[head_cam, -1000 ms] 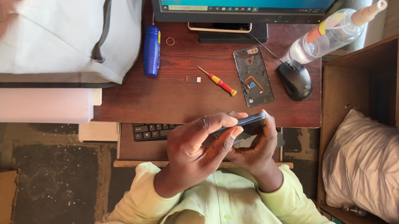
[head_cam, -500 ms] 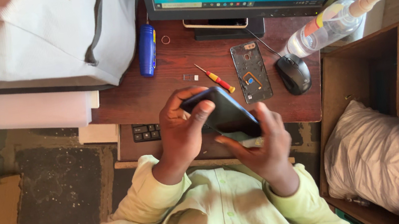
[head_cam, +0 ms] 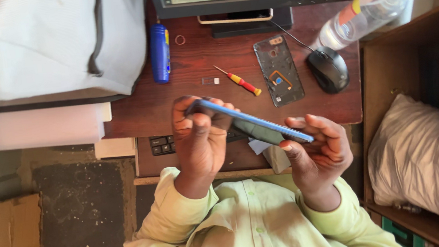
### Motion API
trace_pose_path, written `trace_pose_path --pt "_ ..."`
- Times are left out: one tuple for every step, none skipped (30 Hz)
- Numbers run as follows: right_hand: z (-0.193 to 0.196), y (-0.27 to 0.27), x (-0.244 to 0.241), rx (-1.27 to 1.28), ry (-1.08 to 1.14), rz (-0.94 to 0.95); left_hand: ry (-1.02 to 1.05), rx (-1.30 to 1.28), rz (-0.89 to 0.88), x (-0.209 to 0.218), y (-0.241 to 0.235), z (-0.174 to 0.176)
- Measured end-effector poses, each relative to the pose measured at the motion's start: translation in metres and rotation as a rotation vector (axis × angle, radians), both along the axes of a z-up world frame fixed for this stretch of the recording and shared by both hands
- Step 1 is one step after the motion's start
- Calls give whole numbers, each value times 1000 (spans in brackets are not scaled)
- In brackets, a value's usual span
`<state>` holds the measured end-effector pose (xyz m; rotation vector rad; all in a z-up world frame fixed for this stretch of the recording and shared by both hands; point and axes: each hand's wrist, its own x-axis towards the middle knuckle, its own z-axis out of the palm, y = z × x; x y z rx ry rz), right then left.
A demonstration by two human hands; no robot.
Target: The person operates a smartphone, then disassembles it by removing the back cover and battery. They reassemble the phone and use a screwdriver to tighten screws on the back cover.
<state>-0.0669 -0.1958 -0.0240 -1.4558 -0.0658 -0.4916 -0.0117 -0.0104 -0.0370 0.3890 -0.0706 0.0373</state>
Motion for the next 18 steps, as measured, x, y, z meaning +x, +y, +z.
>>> trace_pose_path --pt "1 1 0 17 9 10 4 4 13 0 1 -1" --pt "1 1 1 35 18 20 8 9 26 -1 2 -3" --pt "1 2 0 53 27 31 13 14 40 -1 3 -4" --pt "1 2 -1 50 39 31 20 15 50 -1 3 -5" --pt "1 2 -2 49 50 34 26 18 62 0 4 -7" --pt "1 1 -3 47 60 36 31 20 74 0 4 -7" --pt "1 1 -2 24 45 41 31 12 71 1 4 -8" --pt "1 0 -2 1 30 45 31 4 67 1 5 -8" --pt "2 0 -1 -23 14 53 29 -4 66 1 5 -9" --pt "3 1 -1 5 22 53 33 -3 71 1 4 -9" --pt "5 2 -1 31 29 55 35 -5 76 1 4 -9" --pt "7 3 0 57 35 56 36 -6 82 1 3 -10" --pt "9 4 1 50 38 43 61 2 91 1 1 -11" --pt "12 4 3 44 40 29 86 10 100 2 -3 -14" --pt "16 5 5 40 41 20 109 20 113 2 -4 -17" --pt "20 5 8 27 41 -2 104 18 76 4 -6 -21" --pt "24 4 12 14 42 -25 99 16 38 7 -8 -26" --pt "28 4 15 1 42 -49 95 15 0 8 -11 -32"
